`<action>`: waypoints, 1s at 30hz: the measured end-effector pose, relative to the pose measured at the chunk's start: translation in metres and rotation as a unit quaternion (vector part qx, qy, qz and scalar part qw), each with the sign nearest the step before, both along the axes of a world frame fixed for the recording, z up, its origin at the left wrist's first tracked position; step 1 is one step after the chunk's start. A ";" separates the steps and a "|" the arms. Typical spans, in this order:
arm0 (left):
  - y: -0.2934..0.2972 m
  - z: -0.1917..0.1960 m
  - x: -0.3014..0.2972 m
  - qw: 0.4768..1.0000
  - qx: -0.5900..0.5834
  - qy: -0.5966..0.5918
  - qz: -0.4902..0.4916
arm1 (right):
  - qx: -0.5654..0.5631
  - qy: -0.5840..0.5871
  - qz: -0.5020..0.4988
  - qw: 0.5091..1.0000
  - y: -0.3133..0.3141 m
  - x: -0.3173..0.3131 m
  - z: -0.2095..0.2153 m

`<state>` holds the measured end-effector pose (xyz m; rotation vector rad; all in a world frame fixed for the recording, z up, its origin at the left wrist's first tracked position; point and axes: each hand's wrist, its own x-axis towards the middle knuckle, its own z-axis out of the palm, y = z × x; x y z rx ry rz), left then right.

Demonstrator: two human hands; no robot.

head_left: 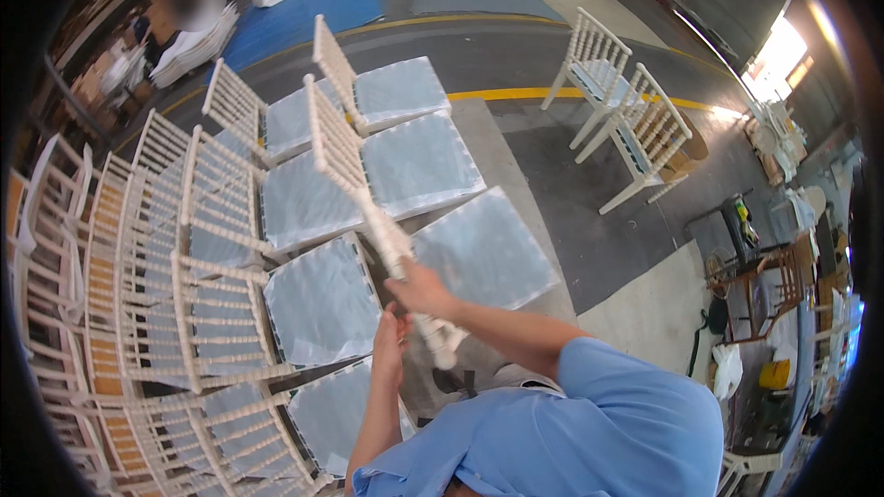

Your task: The person moves a white wooden chair from a stack, places it on the floor, and attaches green webbing strips to the seat frame using a staple gun. The person staples each strip in place, trims excess webbing with scissors, and continues adding parallel strips across the seat.

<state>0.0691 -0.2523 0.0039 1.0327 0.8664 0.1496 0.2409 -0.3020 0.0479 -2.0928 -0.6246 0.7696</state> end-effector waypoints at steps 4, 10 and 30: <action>-0.010 0.002 0.045 0.994 0.008 -0.106 0.038 | 0.075 0.066 0.008 0.995 0.011 -0.011 -0.025; 0.020 0.021 -0.009 0.986 0.101 0.041 0.129 | 0.198 0.054 0.226 0.952 -0.038 0.011 0.022; -0.201 0.055 0.477 0.964 0.229 0.125 0.054 | 0.034 0.357 -0.498 0.789 -0.707 0.480 -0.092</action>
